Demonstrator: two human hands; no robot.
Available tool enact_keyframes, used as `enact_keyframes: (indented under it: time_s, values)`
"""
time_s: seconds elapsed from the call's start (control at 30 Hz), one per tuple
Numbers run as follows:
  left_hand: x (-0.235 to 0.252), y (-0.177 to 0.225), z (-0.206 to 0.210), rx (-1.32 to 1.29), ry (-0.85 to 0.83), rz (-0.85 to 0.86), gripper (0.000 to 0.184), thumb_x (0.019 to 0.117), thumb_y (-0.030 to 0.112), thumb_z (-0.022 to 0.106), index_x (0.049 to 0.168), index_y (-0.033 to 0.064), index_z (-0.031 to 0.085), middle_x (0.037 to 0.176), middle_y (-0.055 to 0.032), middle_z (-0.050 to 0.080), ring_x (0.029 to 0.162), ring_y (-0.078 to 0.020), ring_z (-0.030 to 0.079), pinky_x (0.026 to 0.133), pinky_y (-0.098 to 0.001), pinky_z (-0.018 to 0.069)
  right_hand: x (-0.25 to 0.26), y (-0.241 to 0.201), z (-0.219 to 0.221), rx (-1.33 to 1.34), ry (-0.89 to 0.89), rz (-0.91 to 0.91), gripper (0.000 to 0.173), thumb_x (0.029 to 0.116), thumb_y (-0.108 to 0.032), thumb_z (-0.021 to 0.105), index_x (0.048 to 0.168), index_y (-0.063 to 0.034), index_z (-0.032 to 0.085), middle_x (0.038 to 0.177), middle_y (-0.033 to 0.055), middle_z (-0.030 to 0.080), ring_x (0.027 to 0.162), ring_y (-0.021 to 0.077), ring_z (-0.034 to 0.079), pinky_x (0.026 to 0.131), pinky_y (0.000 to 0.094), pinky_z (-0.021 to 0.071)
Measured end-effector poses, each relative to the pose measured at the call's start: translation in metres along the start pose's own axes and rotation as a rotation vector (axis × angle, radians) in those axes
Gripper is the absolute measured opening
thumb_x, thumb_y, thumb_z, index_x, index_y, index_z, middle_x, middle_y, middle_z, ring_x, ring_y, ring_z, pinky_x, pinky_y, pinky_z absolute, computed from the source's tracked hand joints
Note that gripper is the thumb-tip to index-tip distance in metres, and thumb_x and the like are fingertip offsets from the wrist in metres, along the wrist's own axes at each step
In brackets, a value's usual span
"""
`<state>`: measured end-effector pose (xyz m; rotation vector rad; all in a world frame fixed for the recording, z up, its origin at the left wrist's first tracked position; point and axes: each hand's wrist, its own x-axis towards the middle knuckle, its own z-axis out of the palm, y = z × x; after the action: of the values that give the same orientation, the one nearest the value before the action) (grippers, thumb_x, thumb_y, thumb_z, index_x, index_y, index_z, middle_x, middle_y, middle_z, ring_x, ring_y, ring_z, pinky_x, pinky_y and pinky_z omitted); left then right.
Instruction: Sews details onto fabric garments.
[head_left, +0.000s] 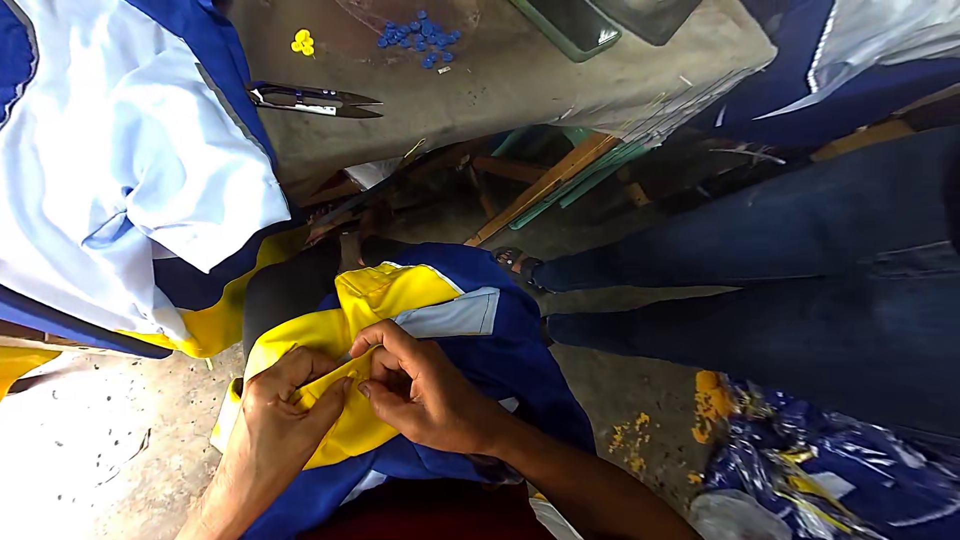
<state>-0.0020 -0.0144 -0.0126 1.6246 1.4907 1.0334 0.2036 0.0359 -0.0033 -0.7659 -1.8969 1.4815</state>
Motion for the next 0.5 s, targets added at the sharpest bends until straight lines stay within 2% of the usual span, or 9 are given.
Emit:
enact_keyframes:
  time_s: [0.17, 0.37, 0.5]
  values:
    - [-0.0027, -0.0017, 0.0036, 0.015, 0.039, 0.04, 0.012, 0.086, 0.024, 0.073, 0.087, 0.0128, 0.071, 0.077, 0.0083, 0.067, 0.067, 0.0047, 0.061, 0.059, -0.0111, 0.0511, 0.0005, -0.0004, 0.0003, -0.009, -0.009, 0.005, 0.032, 0.0924, 0.0, 0.059, 0.124, 0.0036, 0.054, 0.067, 0.0009, 0.051, 0.055, 0.0034, 0.046, 0.051, 0.0171, 0.0396]
    - [-0.007, 0.0008, 0.0053, 0.141, 0.08, 0.137, 0.013, 0.0884, 0.023, 0.069, 0.085, 0.0105, 0.069, 0.075, 0.0066, 0.063, 0.068, 0.0056, 0.057, 0.06, -0.0101, 0.0471, 0.0006, 0.0001, 0.0024, -0.025, 0.026, -0.012, 0.028, 0.096, -0.002, 0.061, 0.122, 0.0032, 0.053, 0.07, 0.0022, 0.054, 0.057, 0.0041, 0.048, 0.054, 0.0174, 0.0424]
    - [-0.0075, 0.0001, 0.007, 0.221, 0.099, 0.275, 0.013, 0.0902, 0.02, 0.066, 0.085, 0.0085, 0.07, 0.075, 0.0022, 0.063, 0.071, 0.0005, 0.057, 0.063, -0.0134, 0.0465, 0.0007, 0.0037, 0.0045, 0.024, 0.055, -0.003, 0.028, 0.0974, -0.007, 0.067, 0.12, 0.0015, 0.052, 0.077, 0.0045, 0.066, 0.062, 0.0069, 0.063, 0.057, 0.0202, 0.0547]
